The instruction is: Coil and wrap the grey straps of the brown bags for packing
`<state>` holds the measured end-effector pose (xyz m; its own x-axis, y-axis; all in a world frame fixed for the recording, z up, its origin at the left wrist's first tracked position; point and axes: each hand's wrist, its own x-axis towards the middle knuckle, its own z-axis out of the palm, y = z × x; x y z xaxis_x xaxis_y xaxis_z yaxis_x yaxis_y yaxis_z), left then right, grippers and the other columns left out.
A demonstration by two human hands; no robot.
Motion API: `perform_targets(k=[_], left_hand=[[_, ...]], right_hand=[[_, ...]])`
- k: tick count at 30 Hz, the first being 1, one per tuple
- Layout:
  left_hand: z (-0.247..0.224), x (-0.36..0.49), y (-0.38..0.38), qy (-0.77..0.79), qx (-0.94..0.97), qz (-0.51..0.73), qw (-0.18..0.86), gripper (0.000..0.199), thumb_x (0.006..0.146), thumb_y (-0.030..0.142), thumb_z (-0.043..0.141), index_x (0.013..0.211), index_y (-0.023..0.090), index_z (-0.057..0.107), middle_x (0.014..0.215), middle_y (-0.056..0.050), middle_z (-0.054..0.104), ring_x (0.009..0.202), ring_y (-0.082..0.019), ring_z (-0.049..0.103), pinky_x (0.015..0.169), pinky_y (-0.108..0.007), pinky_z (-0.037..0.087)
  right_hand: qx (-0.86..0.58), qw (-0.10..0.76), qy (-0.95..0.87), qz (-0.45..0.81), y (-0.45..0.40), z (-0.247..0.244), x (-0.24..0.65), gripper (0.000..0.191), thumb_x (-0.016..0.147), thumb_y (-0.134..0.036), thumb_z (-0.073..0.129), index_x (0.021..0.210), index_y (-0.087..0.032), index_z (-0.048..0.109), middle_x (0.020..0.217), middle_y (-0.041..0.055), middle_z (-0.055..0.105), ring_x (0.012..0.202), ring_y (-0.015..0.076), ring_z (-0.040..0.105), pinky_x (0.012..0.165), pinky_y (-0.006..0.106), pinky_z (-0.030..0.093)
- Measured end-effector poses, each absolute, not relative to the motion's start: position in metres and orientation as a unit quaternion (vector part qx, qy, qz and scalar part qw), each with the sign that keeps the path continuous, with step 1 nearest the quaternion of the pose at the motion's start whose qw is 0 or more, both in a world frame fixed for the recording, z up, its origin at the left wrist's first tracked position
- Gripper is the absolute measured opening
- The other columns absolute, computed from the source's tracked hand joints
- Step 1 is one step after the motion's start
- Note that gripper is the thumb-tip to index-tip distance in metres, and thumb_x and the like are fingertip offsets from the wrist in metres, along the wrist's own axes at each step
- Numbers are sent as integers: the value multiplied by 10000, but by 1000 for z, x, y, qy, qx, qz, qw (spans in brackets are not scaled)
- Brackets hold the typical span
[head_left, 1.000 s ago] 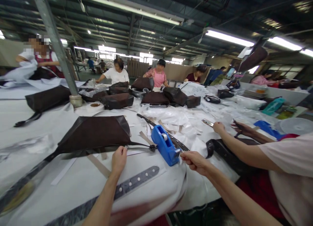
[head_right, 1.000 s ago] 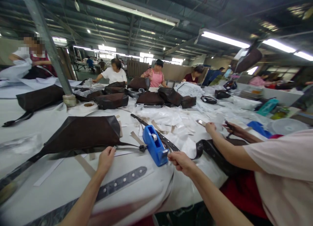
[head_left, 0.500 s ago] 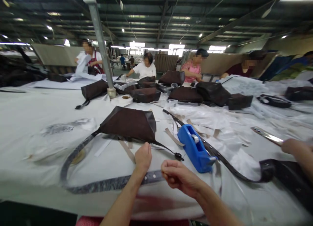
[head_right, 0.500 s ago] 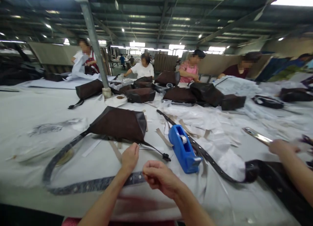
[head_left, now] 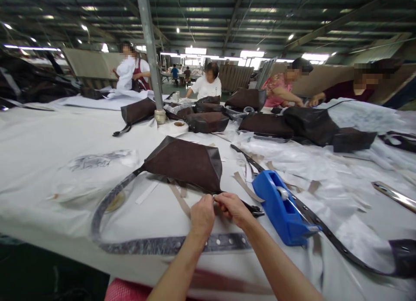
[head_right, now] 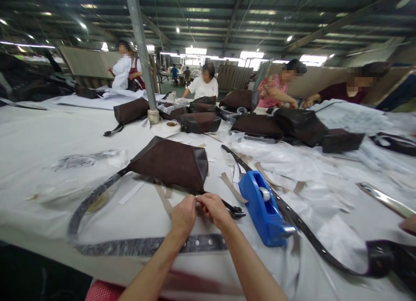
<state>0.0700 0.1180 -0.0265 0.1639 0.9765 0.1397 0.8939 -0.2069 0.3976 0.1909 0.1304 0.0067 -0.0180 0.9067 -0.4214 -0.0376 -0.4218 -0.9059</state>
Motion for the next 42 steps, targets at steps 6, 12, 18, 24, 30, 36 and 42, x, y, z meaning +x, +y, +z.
perform_targets(k=[6, 12, 18, 24, 30, 36, 42], left_hand=[[-31, 68, 118, 595, 769, 193, 128, 239, 946, 141, 331, 939, 179, 566, 891, -96, 646, 828, -208, 625, 672, -280, 401], [-37, 69, 118, 584, 762, 234, 153, 215, 947, 172, 341, 988, 184, 552, 870, -95, 657, 822, -213, 638, 686, -276, 433], [-34, 66, 118, 565, 720, 337, 223, 189, 927, 208, 368, 937, 192, 556, 846, -79, 657, 807, -200, 627, 709, -278, 438], [-33, 59, 126, 493, 567, 471, 462, 188, 849, 337, 452, 753, 187, 511, 560, 44, 478, 515, -102, 445, 516, -207, 353], [-33, 59, 127, 447, 545, 482, 520, 185, 819, 364, 483, 800, 181, 499, 535, 81, 385, 462, -72, 329, 466, -184, 281], [-33, 60, 125, 435, 541, 493, 525, 178, 844, 341, 467, 902, 179, 511, 532, 87, 367, 458, -76, 322, 473, -191, 279], [-32, 62, 122, 480, 576, 473, 463, 201, 854, 272, 473, 1036, 189, 485, 548, 79, 436, 499, -103, 415, 515, -213, 311]], right_hand=[[-611, 356, -383, 594, 135, 9, 193, 259, 662, -323, 676, 553, -165, 502, 422, -69, 429, 366, 34, 311, 350, 167, 143], [-605, 351, -382, 604, 134, 5, 195, 305, 678, -379, 706, 574, -150, 534, 465, -49, 480, 378, 32, 337, 345, 163, 173], [-565, 358, -375, 641, 132, -2, 199, 340, 628, -429, 734, 596, -152, 540, 502, -48, 483, 403, 33, 355, 354, 160, 202], [-550, 373, -374, 647, 129, -6, 197, 290, 565, -340, 776, 688, -139, 608, 537, -39, 525, 426, 40, 398, 374, 154, 246], [-573, 405, -348, 622, 127, -14, 183, 319, 604, -388, 750, 757, -153, 597, 444, -78, 453, 337, 33, 310, 345, 164, 155], [-578, 459, -309, 600, 125, -14, 173, 266, 605, -282, 747, 772, -160, 580, 442, -99, 414, 359, 32, 291, 346, 170, 123], [-514, 458, -247, 682, 130, -6, 177, 146, 638, -174, 649, 708, -164, 522, 476, -104, 365, 363, 15, 197, 329, 139, 90]])
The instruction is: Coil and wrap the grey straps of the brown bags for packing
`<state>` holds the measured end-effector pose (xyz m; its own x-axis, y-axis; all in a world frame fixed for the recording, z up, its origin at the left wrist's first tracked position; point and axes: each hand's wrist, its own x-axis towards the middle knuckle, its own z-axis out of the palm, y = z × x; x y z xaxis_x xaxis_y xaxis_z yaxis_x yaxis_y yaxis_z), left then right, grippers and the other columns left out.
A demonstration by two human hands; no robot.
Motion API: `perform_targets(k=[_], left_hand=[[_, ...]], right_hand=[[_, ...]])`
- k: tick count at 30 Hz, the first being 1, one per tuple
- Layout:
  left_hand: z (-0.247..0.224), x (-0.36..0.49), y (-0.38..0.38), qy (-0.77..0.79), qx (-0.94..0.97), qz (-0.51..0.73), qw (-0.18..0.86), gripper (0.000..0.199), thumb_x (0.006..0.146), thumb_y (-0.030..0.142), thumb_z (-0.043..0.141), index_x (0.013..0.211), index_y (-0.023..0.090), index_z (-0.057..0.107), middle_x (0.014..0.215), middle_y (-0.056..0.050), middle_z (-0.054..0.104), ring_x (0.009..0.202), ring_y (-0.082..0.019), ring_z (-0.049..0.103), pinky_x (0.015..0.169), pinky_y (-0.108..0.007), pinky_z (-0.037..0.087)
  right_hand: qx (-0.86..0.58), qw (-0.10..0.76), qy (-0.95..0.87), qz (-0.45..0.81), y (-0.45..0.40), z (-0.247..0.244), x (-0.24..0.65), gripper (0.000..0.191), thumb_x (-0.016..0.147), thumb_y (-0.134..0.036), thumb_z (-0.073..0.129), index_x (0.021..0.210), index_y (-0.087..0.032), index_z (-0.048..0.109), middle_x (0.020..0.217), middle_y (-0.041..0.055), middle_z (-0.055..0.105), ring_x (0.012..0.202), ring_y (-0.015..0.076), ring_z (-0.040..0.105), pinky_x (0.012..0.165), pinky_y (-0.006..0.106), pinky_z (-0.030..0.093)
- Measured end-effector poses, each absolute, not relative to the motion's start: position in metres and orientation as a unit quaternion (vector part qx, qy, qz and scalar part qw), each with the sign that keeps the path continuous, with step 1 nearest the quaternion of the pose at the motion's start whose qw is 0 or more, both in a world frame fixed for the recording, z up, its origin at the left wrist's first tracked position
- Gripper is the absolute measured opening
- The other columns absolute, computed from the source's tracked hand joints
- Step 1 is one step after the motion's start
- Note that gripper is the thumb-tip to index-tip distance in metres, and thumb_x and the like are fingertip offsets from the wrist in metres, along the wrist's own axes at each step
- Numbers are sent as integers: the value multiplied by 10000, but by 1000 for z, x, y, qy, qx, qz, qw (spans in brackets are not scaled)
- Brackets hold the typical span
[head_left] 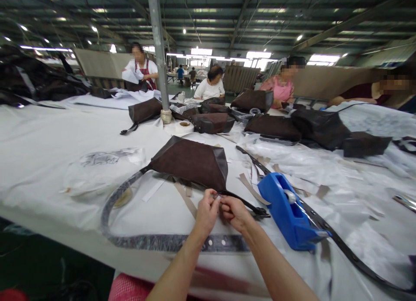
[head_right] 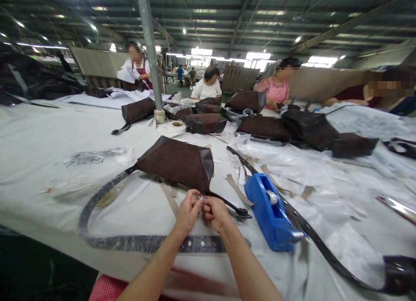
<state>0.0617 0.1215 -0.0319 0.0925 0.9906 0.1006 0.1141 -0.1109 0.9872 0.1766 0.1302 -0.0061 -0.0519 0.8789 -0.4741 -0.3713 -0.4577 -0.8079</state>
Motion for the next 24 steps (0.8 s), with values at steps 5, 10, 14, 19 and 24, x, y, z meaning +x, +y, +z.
perform_targets(k=[5, 10, 14, 19, 24], left_hand=[[-34, 63, 121, 495, 559, 476, 464, 386, 817, 188, 509, 1184, 179, 388, 583, 77, 496, 546, -118, 487, 585, -227, 369], [-33, 62, 122, 486, 555, 479, 476, 380, 808, 161, 501, 1170, 175, 387, 566, 88, 472, 539, -116, 473, 569, -224, 360], [-31, 61, 122, 485, 551, 482, 479, 357, 813, 170, 510, 1149, 175, 387, 568, 90, 476, 539, -108, 455, 572, -221, 356], [-30, 60, 123, 475, 527, 490, 506, 319, 832, 249, 531, 1106, 187, 381, 562, 92, 494, 485, -83, 424, 527, -199, 332], [-31, 60, 127, 437, 459, 495, 594, 379, 802, 383, 589, 1036, 219, 340, 523, 125, 460, 368, -47, 298, 409, -166, 250]], right_hand=[[-449, 432, -206, 754, 139, -4, 183, 201, 782, -302, 612, 693, -139, 534, 526, -65, 444, 362, 2, 134, 308, 131, 109], [-419, 418, -176, 787, 147, -20, 183, 338, 739, -368, 757, 654, -141, 523, 410, -116, 334, 336, -9, 125, 292, 111, 100], [-397, 412, -178, 801, 143, -24, 190, 226, 700, -192, 780, 719, -122, 567, 420, -136, 309, 340, -14, 120, 292, 95, 111], [-355, 404, -175, 825, 134, -16, 201, 120, 717, -82, 679, 807, -107, 603, 465, -126, 317, 361, -6, 131, 301, 79, 135], [-351, 430, -202, 807, 132, -16, 197, 215, 712, -233, 754, 816, -106, 615, 540, -95, 410, 390, -13, 142, 316, 89, 140]])
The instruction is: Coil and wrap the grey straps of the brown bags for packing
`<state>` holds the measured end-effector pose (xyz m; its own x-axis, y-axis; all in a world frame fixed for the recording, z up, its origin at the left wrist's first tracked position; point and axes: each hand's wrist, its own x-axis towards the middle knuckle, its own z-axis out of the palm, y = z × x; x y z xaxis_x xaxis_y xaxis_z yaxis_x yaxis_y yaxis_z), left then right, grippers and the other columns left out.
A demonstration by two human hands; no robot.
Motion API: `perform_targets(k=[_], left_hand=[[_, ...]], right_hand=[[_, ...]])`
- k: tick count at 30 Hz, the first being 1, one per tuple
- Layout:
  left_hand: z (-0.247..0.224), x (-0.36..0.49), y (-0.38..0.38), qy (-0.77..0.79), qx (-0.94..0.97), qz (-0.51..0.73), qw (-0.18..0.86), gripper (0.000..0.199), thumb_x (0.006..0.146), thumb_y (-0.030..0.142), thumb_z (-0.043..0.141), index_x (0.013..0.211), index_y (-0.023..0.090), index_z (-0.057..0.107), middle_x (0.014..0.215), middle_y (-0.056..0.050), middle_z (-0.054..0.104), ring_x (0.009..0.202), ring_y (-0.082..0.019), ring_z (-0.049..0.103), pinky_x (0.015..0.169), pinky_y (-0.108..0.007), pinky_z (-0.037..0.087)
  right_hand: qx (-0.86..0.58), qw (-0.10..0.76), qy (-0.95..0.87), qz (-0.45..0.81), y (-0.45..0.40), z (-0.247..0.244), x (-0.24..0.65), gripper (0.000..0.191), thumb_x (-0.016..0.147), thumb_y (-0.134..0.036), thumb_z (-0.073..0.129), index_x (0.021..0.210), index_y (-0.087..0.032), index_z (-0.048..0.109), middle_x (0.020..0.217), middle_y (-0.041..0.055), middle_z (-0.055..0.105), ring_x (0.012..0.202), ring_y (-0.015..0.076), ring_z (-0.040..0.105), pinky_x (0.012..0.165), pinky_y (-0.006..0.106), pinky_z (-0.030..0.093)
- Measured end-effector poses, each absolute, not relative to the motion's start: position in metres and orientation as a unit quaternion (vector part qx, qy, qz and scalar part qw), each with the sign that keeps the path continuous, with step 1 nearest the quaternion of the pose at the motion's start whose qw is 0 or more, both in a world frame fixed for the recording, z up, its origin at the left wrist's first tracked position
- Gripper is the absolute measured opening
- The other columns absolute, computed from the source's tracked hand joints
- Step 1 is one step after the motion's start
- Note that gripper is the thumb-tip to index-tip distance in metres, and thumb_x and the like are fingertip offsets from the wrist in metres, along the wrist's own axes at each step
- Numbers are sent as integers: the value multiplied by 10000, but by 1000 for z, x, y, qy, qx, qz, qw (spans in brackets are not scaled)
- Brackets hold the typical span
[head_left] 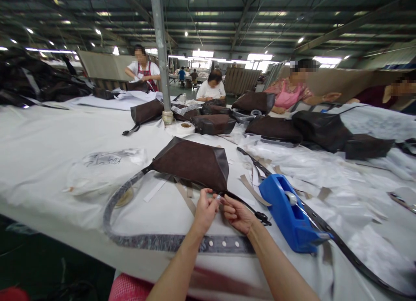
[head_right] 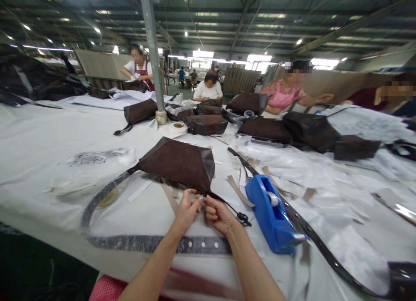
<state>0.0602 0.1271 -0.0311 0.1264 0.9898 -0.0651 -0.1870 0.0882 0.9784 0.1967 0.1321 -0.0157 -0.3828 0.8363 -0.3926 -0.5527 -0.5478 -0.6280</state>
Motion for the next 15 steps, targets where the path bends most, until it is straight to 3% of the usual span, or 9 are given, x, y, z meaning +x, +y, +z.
perform_targets(k=[5, 9, 15], left_hand=[[-30, 57, 128, 363, 371, 473, 712, 491, 747, 495, 678, 995, 238, 341, 511, 141, 420, 331, -16, 197, 354, -132, 137], [-29, 50, 131, 241, 243, 412, 844, 398, 760, 347, 741, 879, 199, 391, 538, 126, 371, 348, 14, 163, 350, -108, 94], [-27, 45, 138, 205, 186, 361, 891, 204, 931, 214, 524, 774, 155, 409, 556, 101, 295, 358, 12, 132, 326, -88, 109]], right_hand=[[-403, 446, -266, 754, 133, -21, 184, 458, 542, -387, 881, 783, -109, 609, 461, -136, 308, 391, -13, 119, 338, 119, 85], [-421, 467, -273, 728, 133, -24, 177, 503, 505, -442, 884, 761, -138, 576, 427, -151, 287, 381, -6, 135, 350, 134, 73], [-433, 478, -277, 712, 130, -22, 175, 533, 470, -483, 877, 707, -151, 535, 426, -134, 346, 371, -4, 194, 349, 133, 97]])
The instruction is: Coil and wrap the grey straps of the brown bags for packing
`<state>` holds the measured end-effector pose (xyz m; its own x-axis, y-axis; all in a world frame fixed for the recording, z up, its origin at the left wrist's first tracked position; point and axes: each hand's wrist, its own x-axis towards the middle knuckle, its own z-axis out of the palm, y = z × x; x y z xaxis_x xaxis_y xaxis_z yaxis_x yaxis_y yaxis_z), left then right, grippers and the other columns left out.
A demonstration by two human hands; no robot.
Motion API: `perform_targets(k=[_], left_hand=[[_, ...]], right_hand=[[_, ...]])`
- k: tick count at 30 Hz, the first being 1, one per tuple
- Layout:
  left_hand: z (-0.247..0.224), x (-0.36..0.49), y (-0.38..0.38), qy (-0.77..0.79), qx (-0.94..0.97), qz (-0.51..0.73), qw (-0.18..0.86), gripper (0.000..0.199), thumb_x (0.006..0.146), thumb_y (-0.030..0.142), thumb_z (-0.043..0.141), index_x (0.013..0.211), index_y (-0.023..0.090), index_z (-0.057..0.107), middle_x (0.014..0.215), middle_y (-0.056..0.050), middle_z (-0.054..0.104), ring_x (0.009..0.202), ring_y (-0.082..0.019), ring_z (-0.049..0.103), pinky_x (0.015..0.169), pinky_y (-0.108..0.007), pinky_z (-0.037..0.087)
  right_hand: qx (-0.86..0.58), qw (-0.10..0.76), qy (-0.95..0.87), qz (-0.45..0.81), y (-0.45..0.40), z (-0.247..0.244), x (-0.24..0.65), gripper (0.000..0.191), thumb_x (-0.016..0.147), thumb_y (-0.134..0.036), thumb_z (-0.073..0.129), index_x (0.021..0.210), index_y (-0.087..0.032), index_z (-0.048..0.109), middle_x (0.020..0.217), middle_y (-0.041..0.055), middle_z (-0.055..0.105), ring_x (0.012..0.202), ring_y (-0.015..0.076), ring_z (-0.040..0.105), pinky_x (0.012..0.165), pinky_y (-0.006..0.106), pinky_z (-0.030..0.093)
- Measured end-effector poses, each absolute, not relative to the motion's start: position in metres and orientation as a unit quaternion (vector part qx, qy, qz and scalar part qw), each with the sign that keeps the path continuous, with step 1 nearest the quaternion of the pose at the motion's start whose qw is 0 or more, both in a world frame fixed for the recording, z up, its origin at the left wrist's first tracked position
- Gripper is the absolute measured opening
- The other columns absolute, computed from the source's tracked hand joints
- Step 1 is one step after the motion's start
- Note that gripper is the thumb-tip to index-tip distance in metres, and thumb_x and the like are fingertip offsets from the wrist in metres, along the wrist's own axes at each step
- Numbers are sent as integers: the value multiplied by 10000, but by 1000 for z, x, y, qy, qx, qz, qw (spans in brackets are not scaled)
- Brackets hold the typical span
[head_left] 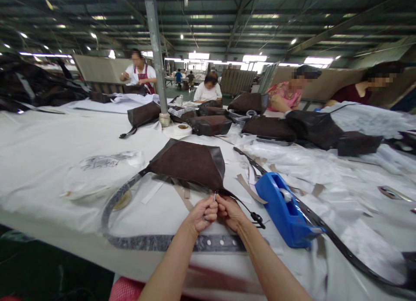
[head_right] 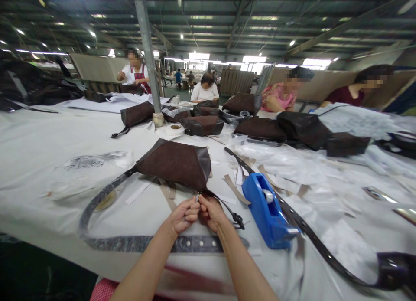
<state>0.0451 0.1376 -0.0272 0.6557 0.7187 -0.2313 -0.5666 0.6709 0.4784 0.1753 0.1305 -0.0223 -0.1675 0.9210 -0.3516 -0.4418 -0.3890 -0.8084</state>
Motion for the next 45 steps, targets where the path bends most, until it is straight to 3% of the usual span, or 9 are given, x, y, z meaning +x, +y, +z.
perform_targets(k=[10, 14, 19, 22, 25, 28, 33, 37, 45], left_hand=[[-24, 52, 140, 278, 234, 384, 849, 222, 929, 263, 521, 772, 158, 403, 580, 78, 394, 350, 17, 196, 338, -91, 150], [-22, 58, 136, 340, 302, 404, 794, 318, 868, 454, 577, 830, 176, 427, 604, 49, 487, 380, -28, 344, 371, -131, 253], [-5, 58, 122, 457, 438, 439, 638, 269, 753, 261, 695, 930, 196, 503, 754, 5, 564, 672, -141, 552, 629, -237, 437], [17, 60, 106, 506, 595, 466, 415, 192, 726, 127, 642, 886, 200, 563, 936, -53, 572, 992, -222, 517, 907, -340, 393], [30, 69, 86, 482, 714, 415, 291, 59, 778, 163, 573, 817, 207, 581, 901, -69, 579, 975, -258, 504, 948, -402, 353], [26, 85, 69, 440, 756, 356, 329, 52, 798, 178, 545, 780, 210, 582, 844, -63, 584, 886, -246, 519, 889, -385, 384], [11, 113, 58, 396, 786, 332, 340, 254, 737, 114, 580, 976, 201, 593, 1044, -95, 598, 1026, -267, 510, 942, -396, 370], [8, 131, 57, 410, 756, 352, 369, 153, 743, 110, 563, 871, 191, 583, 900, -67, 612, 894, -229, 550, 852, -347, 403], [2, 155, 51, 434, 395, 411, 698, 365, 688, 131, 570, 1052, 130, 536, 673, 28, 560, 570, -115, 525, 585, -238, 438]], right_hand=[[-469, 529, -257, 659, 123, -12, 160, 285, 555, -231, 772, 597, -170, 496, 468, -77, 477, 382, 23, 378, 358, 128, 289], [-499, 530, -304, 615, 93, 9, 186, 204, 644, -265, 724, 803, -163, 650, 767, 39, 690, 619, 131, 627, 499, 205, 471], [-634, 427, -609, 214, 50, 13, 270, 383, 708, -350, 675, 1064, -208, 688, 1134, 103, 683, 1100, 295, 594, 936, 426, 474], [-636, 311, -689, 157, 41, -3, 303, 461, 668, -293, 695, 1117, -192, 668, 1190, 127, 659, 1133, 312, 581, 1014, 468, 417], [-625, 266, -716, 163, 41, -14, 310, 398, 748, -270, 624, 1136, -187, 653, 1173, 119, 667, 1103, 281, 603, 987, 438, 443], [-609, 262, -731, 164, 44, -13, 306, 361, 775, -193, 558, 1123, -177, 657, 1098, 109, 697, 1027, 266, 637, 930, 409, 473], [-619, 282, -719, 143, 39, -1, 299, 329, 799, -210, 541, 1098, -208, 680, 1029, 96, 724, 937, 273, 668, 846, 389, 495], [-673, 265, -684, 94, 34, 1, 292, 325, 832, -258, 490, 1087, -214, 687, 928, 107, 738, 848, 289, 682, 747, 373, 496], [-687, 414, -583, 124, 30, -30, 271, 508, 825, -361, 352, 1233, -188, 599, 1105, 123, 698, 1003, 287, 660, 826, 384, 522]])
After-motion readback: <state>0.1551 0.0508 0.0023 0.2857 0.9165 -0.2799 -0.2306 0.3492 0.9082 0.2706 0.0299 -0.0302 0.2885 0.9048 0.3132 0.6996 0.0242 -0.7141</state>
